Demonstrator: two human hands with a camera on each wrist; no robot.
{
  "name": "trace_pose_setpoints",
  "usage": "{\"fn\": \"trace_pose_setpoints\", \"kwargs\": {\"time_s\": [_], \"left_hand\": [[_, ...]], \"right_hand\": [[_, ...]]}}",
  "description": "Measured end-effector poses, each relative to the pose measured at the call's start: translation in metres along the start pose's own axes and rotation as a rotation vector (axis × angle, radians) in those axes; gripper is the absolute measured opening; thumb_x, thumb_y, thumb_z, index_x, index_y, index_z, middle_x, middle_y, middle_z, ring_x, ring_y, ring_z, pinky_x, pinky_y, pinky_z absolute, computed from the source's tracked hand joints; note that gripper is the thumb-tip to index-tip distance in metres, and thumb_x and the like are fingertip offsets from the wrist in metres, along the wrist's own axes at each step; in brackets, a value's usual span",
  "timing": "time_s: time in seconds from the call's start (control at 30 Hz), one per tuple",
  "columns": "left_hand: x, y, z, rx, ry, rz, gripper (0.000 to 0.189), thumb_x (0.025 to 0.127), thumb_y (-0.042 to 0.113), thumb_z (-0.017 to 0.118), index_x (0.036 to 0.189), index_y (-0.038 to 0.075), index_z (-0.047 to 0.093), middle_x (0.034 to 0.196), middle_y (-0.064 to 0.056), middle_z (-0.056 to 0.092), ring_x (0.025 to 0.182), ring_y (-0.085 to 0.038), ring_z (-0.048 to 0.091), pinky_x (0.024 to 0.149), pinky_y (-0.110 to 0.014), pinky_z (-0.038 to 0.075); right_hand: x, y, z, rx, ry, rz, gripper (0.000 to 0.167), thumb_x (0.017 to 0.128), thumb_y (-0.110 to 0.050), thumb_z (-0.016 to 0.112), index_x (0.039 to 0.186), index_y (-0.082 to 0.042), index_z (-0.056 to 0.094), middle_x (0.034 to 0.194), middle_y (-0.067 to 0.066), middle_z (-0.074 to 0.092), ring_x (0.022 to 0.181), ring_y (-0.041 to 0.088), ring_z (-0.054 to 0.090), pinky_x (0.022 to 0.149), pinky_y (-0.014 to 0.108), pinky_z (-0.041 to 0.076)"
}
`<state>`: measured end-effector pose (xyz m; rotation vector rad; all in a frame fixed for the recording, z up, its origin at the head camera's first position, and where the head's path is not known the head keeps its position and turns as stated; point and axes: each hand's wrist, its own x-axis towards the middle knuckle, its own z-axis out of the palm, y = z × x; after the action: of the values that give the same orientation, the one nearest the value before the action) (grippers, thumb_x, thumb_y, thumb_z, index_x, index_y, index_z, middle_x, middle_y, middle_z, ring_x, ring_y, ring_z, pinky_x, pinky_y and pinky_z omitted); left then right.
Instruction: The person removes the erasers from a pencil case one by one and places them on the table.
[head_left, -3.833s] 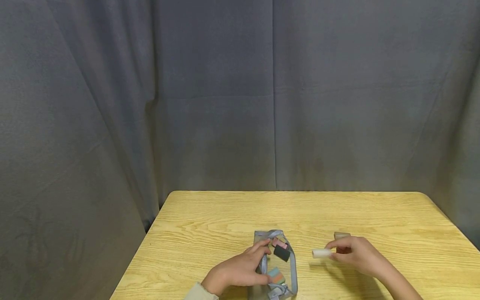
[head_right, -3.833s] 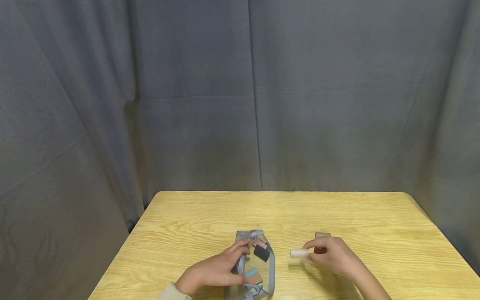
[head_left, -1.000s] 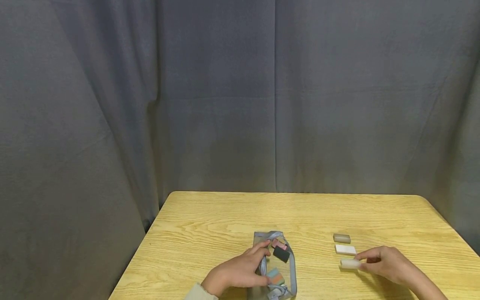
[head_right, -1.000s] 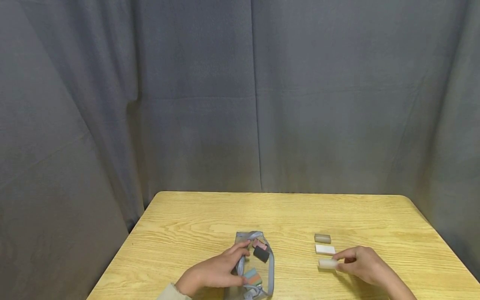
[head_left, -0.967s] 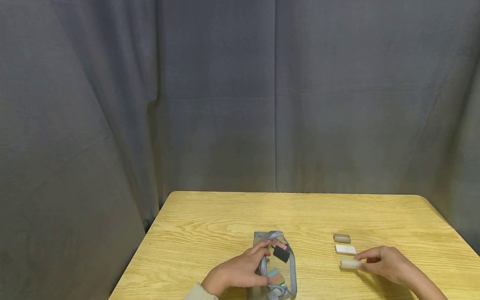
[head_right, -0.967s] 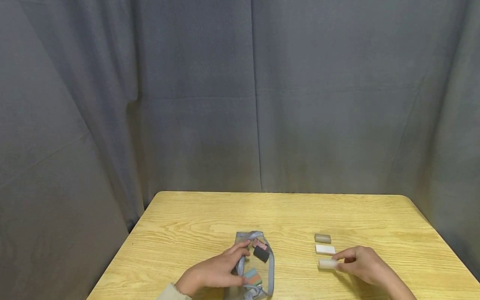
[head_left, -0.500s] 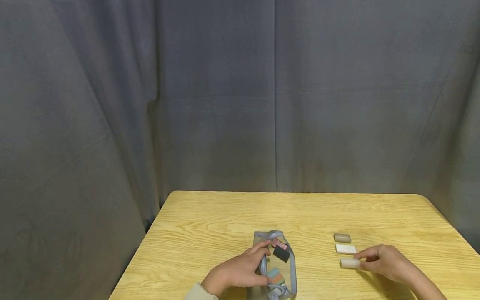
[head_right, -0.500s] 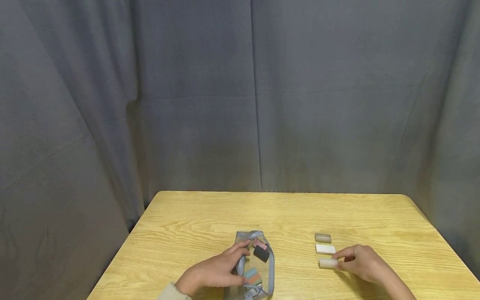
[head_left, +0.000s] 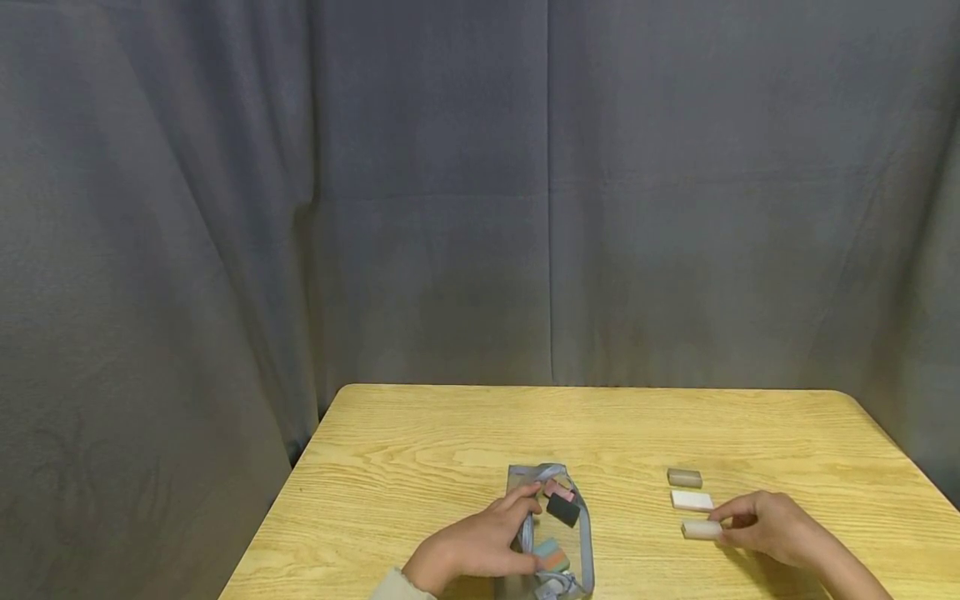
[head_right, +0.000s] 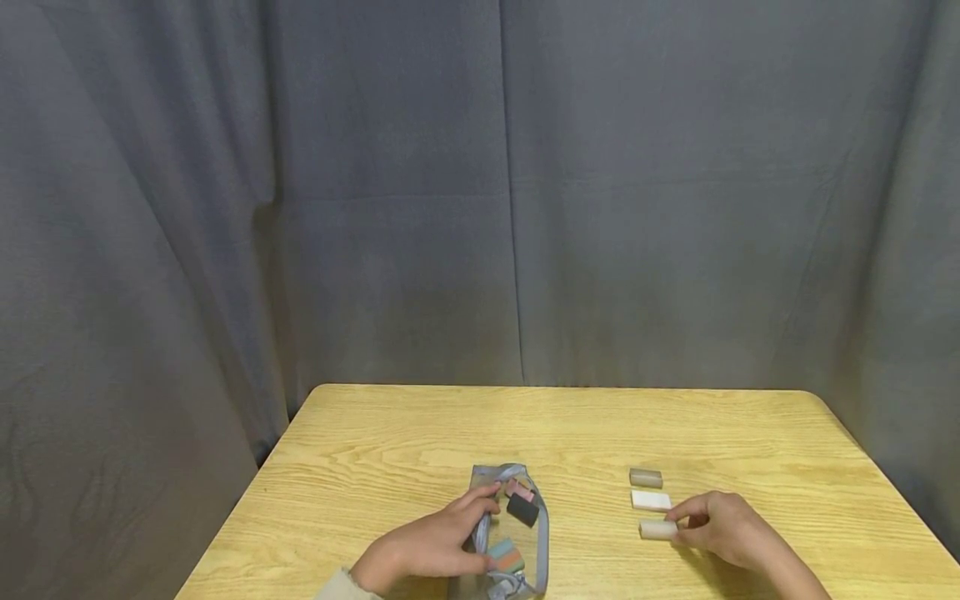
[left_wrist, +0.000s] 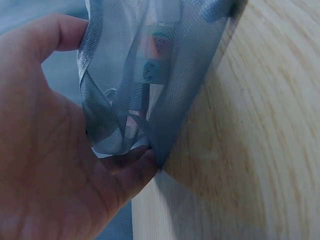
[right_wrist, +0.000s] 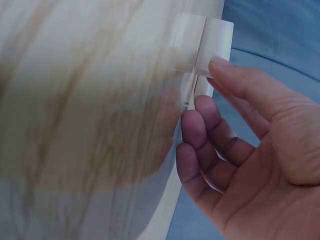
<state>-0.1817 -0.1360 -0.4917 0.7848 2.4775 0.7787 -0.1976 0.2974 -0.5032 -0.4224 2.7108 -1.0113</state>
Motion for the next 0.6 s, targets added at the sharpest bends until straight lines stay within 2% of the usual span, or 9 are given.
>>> {"fn": "trace_pose_setpoints", "kwargs": {"time_s": [0.13, 0.33, 0.6], "left_hand": [[-0.0009, -0.0005, 0.0003, 0.018, -0.002, 0.020, 0.069, 0.089, 0.051, 0.061, 0.146, 0.015, 0.044, 0.169, 0.008, 0.010, 0.154, -0.031, 0.020, 0.110, -0.046, 0.043], [-0.0002, -0.0014, 0.0006, 0.014, -0.002, 0.013, 0.071, 0.088, 0.051, 0.060, 0.147, 0.014, 0.043, 0.168, 0.010, 0.010, 0.154, -0.027, 0.020, 0.110, -0.042, 0.042], [0.0011, -0.0014, 0.0010, 0.004, 0.007, -0.018, 0.072, 0.091, 0.063, 0.056, 0.147, 0.020, 0.043, 0.167, 0.018, 0.009, 0.153, -0.025, 0.021, 0.110, -0.047, 0.042]], "right_hand": [[-0.0008, 0.0020, -0.0005, 0.006, -0.022, -0.019, 0.030, 0.085, -0.023, 0.080, 0.109, -0.005, 0.077, 0.079, -0.002, 0.061, 0.064, 0.004, 0.044, 0.055, 0.021, 0.038], [-0.0019, 0.0011, -0.0028, -0.015, -0.028, -0.060, 0.028, 0.088, -0.025, 0.078, 0.110, -0.007, 0.077, 0.076, -0.005, 0.059, 0.063, 0.003, 0.044, 0.055, 0.022, 0.038], [-0.0018, -0.0074, -0.0063, -0.014, -0.009, -0.084, 0.029, 0.092, -0.026, 0.074, 0.113, -0.006, 0.076, 0.076, -0.006, 0.057, 0.062, 0.002, 0.042, 0.053, 0.023, 0.039]]}}
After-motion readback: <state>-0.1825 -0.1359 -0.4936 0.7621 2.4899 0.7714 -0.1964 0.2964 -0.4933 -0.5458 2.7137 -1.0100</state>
